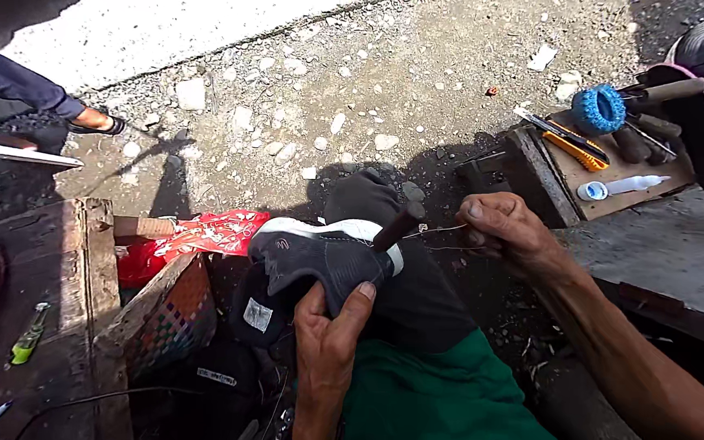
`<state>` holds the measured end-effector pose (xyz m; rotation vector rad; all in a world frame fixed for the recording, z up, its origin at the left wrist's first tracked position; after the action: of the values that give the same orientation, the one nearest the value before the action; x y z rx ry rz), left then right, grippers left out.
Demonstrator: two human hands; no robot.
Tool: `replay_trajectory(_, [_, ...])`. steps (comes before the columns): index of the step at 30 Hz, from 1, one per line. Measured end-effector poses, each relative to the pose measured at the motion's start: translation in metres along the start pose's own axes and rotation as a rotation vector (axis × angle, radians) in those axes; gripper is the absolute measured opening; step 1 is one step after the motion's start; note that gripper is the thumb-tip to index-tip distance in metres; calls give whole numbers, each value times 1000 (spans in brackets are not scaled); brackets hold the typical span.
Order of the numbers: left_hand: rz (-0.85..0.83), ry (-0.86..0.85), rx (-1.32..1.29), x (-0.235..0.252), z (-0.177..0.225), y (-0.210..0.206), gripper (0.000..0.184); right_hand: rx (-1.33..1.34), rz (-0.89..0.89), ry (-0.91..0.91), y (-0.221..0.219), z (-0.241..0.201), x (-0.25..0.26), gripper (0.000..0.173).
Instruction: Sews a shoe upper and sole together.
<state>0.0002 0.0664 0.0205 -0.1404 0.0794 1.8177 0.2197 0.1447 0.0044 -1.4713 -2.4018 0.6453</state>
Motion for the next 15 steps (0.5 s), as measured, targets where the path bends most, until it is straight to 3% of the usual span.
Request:
replay_trajectory(5, [-26,-24,9,1,1,1,11,-258,115,20,46,15,32,28])
replay_trajectory(7, [-23,-22,22,1,1,1,11,-645,208,94,49,15,43,20])
replay_trajectory(9, [-26,-25,35,1,2,1,10,-973,247,124,38,19,42,30])
replay_trajectory(12, [-24,-28,44,0,2,3,11,-707,202,148,10,24,21,19])
replay_trajectory(15, [-15,-20,43,1,2,3,10,-525,-2,113,-18,40,8,25])
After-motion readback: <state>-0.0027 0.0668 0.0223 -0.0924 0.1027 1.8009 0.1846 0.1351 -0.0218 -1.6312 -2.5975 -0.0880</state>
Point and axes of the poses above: each hand's wrist, its own x-axis towards the middle knuckle, its own y-axis out of the back of the hand, z = x × y, the point moved 10 cm from there along x, towards the middle knuckle, and after that the axes turned 4 degrees about x, right-handed, at the moved point
